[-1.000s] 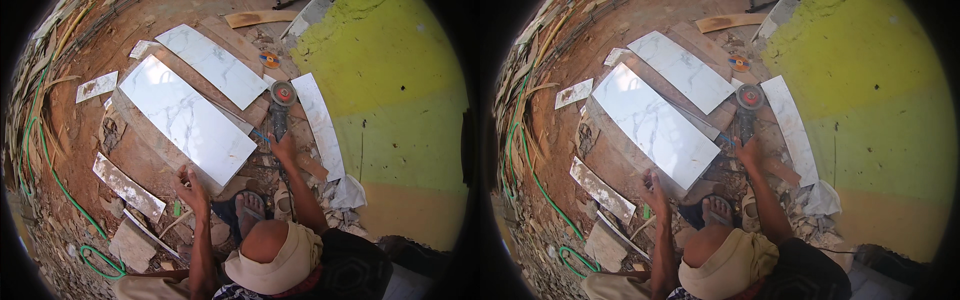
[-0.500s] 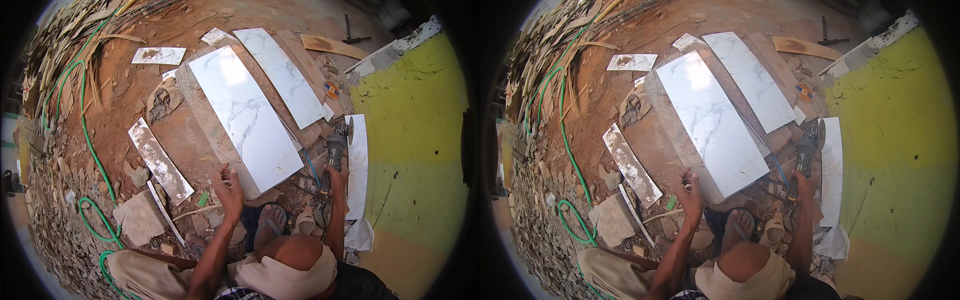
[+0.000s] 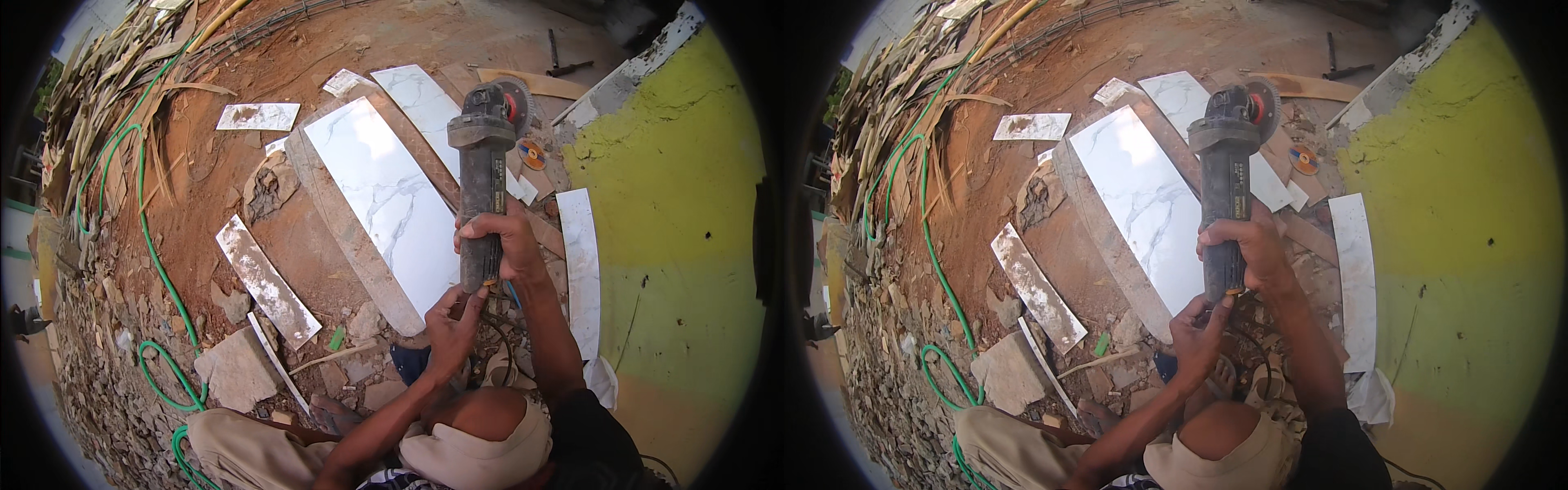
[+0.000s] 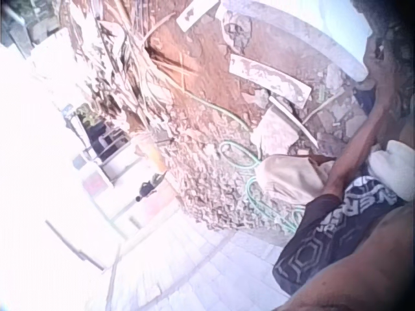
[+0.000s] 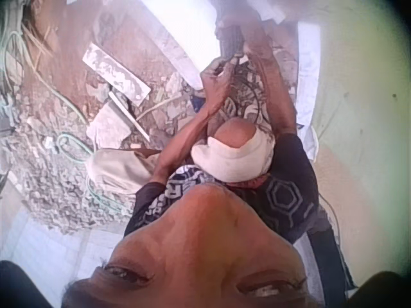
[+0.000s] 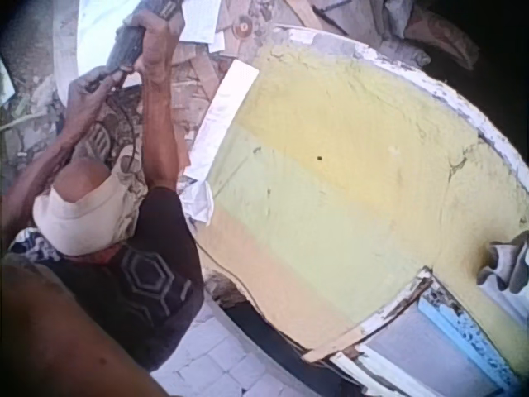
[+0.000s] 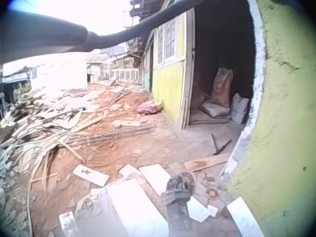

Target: The person uses an angle grinder to cut white marble-patterned tiles on the ground. They adjust the grinder, position the tiles, and make multiple cuts while sitting on the floor.

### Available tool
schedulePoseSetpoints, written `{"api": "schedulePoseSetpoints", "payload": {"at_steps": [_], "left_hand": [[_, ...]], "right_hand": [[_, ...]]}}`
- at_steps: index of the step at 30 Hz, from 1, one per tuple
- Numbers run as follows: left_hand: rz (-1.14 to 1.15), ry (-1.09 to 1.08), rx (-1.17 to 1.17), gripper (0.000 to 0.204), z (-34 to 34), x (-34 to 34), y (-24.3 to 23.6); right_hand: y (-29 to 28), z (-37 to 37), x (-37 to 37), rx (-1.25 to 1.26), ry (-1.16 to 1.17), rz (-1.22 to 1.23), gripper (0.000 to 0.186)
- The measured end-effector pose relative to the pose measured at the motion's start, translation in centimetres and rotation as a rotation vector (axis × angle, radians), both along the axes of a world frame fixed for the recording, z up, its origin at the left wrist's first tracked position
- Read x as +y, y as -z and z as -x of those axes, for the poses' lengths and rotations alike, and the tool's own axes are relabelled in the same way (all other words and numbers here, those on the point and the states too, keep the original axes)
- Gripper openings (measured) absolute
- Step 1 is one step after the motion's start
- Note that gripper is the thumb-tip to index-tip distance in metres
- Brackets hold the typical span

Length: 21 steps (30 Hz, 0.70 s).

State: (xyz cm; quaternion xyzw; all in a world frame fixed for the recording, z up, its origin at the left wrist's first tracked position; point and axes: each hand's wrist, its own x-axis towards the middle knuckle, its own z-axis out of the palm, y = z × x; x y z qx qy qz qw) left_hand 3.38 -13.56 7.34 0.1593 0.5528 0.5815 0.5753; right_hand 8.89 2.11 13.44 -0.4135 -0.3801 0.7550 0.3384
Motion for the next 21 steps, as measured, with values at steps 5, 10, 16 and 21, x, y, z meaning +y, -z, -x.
{"api": "schedulePoseSetpoints", "payload": {"at_steps": [5,10,16,21], "left_hand": [[-0.009,-0.228,0.174,0.029,1.5,1.0,-0.7],[0.06,-0.48,0.149,0.033,2.6,1.9,1.1],[0.069,-0.676,0.029,0.034,3.3,2.9,1.9],[0.086,-0.721,0.005,0.037,2.9,3.1,1.7]], "right_hand": [[3.0,4.9,0.5,-0.061,0.006,-0.152,0.041],[3.9,8.4,0.4,-0.085,0.011,-0.154,0.035],[5.0,9.5,0.8,-0.026,0.017,-0.121,0.029],[5.8,10.0,1.1,-0.034,0.016,-0.039,0.022]]}}
